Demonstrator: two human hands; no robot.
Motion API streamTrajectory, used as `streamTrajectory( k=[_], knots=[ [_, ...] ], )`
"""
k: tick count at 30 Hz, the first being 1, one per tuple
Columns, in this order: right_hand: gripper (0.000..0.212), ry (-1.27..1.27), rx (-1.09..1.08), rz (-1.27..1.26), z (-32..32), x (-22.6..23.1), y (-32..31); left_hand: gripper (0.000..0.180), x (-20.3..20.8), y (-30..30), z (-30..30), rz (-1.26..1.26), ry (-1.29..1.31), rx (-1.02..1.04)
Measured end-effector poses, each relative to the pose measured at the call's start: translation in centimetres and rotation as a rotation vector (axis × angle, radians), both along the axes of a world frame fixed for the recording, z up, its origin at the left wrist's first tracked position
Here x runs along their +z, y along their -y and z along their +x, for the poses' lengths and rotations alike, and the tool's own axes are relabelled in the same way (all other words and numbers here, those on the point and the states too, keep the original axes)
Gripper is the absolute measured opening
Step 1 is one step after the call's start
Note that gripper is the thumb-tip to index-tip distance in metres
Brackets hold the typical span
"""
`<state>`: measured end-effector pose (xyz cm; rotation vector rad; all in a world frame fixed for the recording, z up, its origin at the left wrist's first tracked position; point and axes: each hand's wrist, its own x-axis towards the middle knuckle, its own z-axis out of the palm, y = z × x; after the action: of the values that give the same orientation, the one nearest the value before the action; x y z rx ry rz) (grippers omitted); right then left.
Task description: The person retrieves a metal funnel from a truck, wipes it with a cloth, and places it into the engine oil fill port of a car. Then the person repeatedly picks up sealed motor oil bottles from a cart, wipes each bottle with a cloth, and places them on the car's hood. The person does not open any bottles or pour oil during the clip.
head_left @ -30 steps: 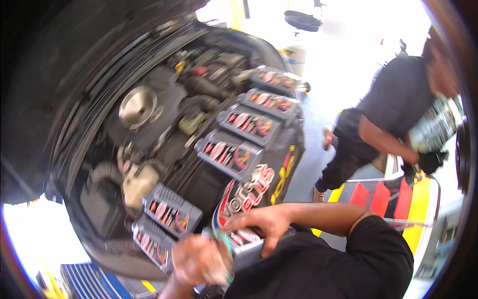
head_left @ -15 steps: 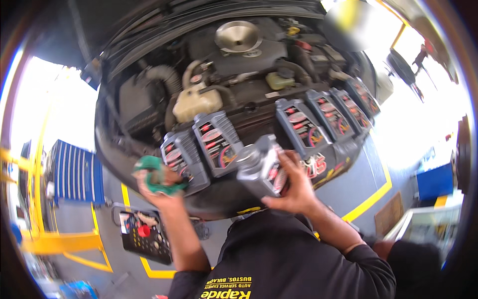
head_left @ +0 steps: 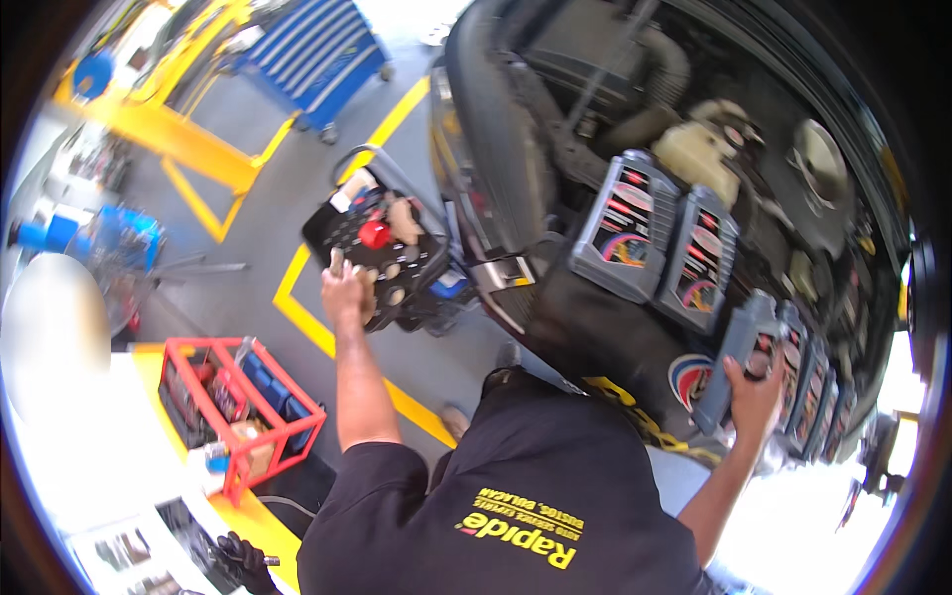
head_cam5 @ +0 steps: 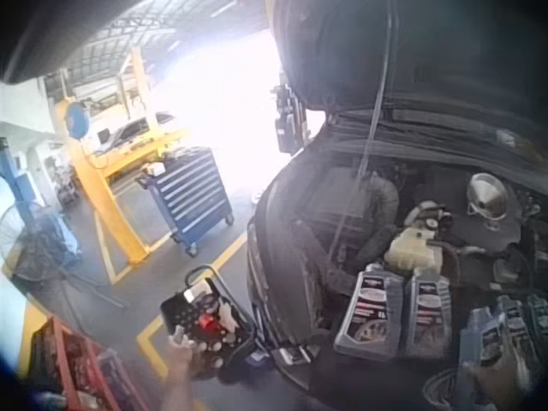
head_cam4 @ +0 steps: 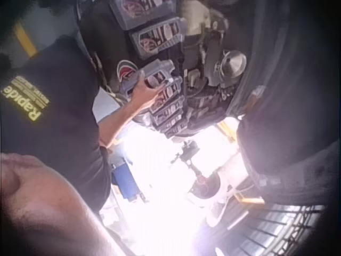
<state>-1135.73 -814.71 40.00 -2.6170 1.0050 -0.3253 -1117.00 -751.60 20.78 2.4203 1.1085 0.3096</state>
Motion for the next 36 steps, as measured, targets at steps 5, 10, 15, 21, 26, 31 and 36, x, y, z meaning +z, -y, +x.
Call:
streamTrajectory(
  k=[5, 10, 15, 21, 26, 31, 36],
  knots=[
    [0.108, -0.298, -0.023, -0.107, 4.7, 1.0, 0.0, 0.064, -11.4, -5.0, -2.2, 0.184, -0.605, -0.562],
    [0.107, -0.437, -0.157, -0.102, 5.3, 1.6, 0.4, 0.068, -3.9, 0.5, 0.6, 0.192, -0.431, -0.217],
    [0.079, -0.358, -0.066, -0.278, 8.2, 0.9, -1.8, 0.031, 4.4, 6.3, 2.2, 0.659, 0.11, -0.735],
    [0.089, -0.122, 0.192, -0.015, 14.6, -1.3, -5.7, 0.031, 13.7, 17.1, 5.8, 0.052, 0.709, -0.904],
    [0.118, -0.214, 0.1, 0.074, 17.7, -3.1, -6.6, 0.049, 14.9, 21.5, 5.0, -1.103, 0.762, -0.772],
    [0.115, -0.074, 0.088, 0.216, 17.4, -2.2, -4.6, 0.048, 16.8, 23.7, 4.3, -1.615, 0.752, -0.777],
    [0.098, 0.182, 0.237, 0.295, 16.1, -3.1, 0.1, 0.056, 19.0, 23.6, 4.3, -1.546, 0.706, -0.772]
  ],
)
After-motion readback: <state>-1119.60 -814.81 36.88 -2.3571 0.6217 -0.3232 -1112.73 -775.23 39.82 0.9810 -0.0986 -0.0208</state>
